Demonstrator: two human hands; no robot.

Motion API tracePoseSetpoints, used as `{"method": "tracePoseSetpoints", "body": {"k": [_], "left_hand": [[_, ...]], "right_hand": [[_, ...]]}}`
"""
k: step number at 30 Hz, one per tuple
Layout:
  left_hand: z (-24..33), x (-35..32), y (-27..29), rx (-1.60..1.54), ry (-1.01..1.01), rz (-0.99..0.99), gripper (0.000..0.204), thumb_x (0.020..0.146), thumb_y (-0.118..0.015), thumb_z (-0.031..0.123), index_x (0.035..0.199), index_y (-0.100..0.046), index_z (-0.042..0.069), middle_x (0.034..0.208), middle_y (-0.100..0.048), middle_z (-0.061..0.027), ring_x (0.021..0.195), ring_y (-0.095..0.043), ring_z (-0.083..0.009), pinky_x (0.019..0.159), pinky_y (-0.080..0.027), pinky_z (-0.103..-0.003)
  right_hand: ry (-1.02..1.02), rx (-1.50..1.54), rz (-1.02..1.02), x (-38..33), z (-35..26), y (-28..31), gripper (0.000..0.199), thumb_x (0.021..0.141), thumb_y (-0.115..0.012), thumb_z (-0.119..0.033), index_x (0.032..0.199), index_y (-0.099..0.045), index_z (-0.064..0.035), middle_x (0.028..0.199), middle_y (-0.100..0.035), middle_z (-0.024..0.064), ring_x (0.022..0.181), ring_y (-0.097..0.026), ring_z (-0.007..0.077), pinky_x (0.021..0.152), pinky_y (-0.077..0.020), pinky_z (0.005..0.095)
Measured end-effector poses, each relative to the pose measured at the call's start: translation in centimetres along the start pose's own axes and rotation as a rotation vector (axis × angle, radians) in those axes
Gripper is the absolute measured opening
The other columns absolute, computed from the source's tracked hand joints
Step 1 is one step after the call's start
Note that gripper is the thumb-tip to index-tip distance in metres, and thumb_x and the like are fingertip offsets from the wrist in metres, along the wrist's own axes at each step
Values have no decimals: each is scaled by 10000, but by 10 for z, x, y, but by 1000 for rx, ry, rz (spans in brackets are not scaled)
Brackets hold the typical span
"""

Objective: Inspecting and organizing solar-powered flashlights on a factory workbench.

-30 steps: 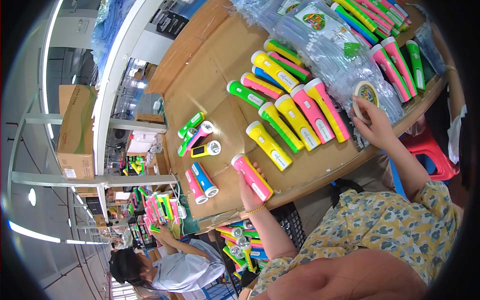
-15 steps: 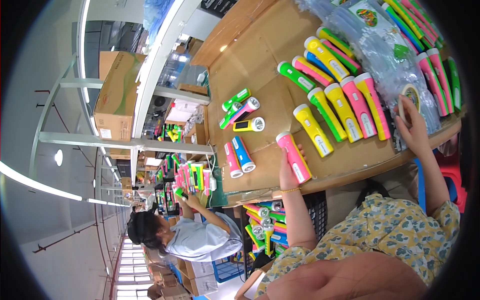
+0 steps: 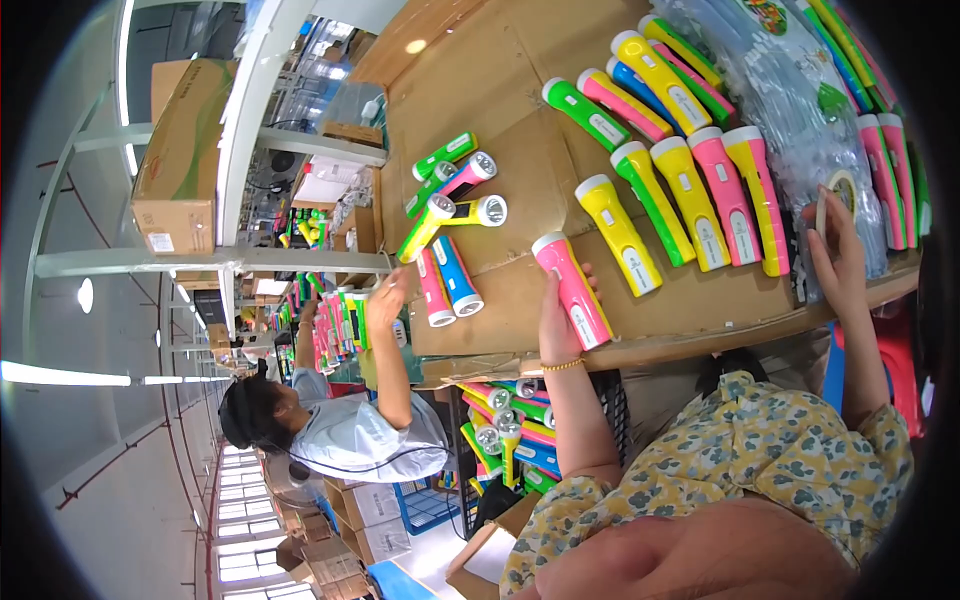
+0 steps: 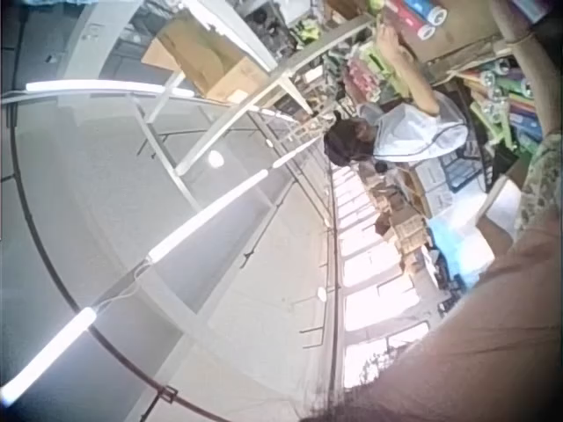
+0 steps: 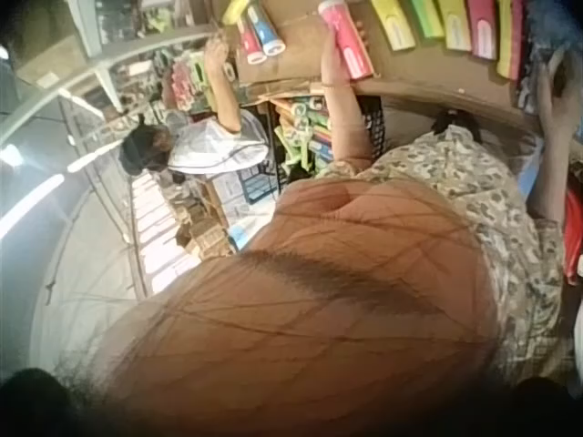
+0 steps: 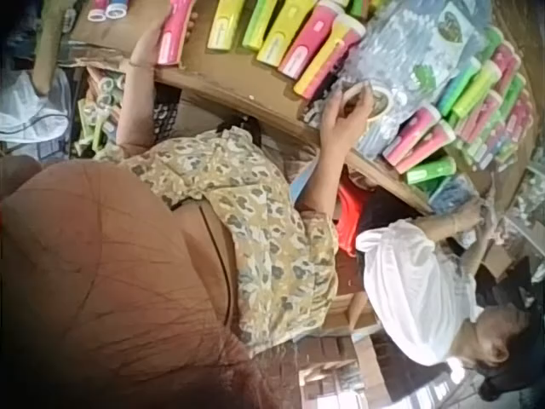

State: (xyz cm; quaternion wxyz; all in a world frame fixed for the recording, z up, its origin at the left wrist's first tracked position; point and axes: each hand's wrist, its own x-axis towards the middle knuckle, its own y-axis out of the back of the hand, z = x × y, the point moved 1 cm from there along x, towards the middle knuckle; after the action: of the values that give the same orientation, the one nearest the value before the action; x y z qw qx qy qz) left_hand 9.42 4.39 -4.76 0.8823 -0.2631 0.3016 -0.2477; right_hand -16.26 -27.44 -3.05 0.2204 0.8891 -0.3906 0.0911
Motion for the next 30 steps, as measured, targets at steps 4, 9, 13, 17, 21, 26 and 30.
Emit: {"method": "tracePoseSetpoints", "body": {"k": [4,9,13,17,21,26,30], "left_hand": [[-3,2,3,21,5,78,524,959,-397,426,1159,-489,-49,915,-595,-127,782,-585,-216,724,-501,-330],[1,-4,3,6,-2,31,484,960,-400,373,1165,-479,-59,904,-592,-134,783,-578,-228,729,-499,-339],[1,-5,-2,4,-18,33,475,964,-394,368,1163,-481,-54,900,-599,-132,771,-582,-225,720,-503,-335],[0,-6,-10,34,-69,82,459,967,-394,366,1166,-477,-39,927,-601,-135,787,-590,-216,720,-510,-340],[1,-3,8,22,-37,-24,432,970,-395,356,1200,-452,-6,1016,-594,-140,832,-592,-213,726,-515,-352],[0,-8,-9,53,-80,41,432,974,-385,355,1211,-442,-1,1054,-584,-139,847,-590,-213,733,-518,-356],[0,-6,-5,73,-101,48,448,976,-373,361,1195,-455,-21,1014,-592,-142,830,-591,-213,730,-517,-349]], "right_hand": [[42,-98,6,1,-14,3,506,857,-539,-6,1341,-403,-64,1031,-593,71,840,-545,101,741,-432,224],[54,-95,5,5,-17,-2,486,837,-554,-9,1303,-427,-62,950,-611,57,734,-545,87,654,-427,216],[31,-66,-28,4,-19,3,487,844,-544,-1,1311,-417,-56,970,-588,53,771,-534,86,668,-420,210],[8,-23,-34,5,-20,1,479,844,-543,3,1304,-421,-48,971,-586,53,769,-540,82,662,-426,207],[32,-24,-18,6,-23,-1,462,838,-555,2,1284,-442,-41,956,-615,63,737,-569,88,657,-455,219],[13,-29,-16,5,-20,0,460,838,-557,1,1283,-445,-44,960,-618,67,741,-576,99,672,-459,226],[40,-66,-13,6,-22,0,455,842,-558,-7,1281,-447,-50,956,-617,65,738,-569,94,670,-457,224]]}}
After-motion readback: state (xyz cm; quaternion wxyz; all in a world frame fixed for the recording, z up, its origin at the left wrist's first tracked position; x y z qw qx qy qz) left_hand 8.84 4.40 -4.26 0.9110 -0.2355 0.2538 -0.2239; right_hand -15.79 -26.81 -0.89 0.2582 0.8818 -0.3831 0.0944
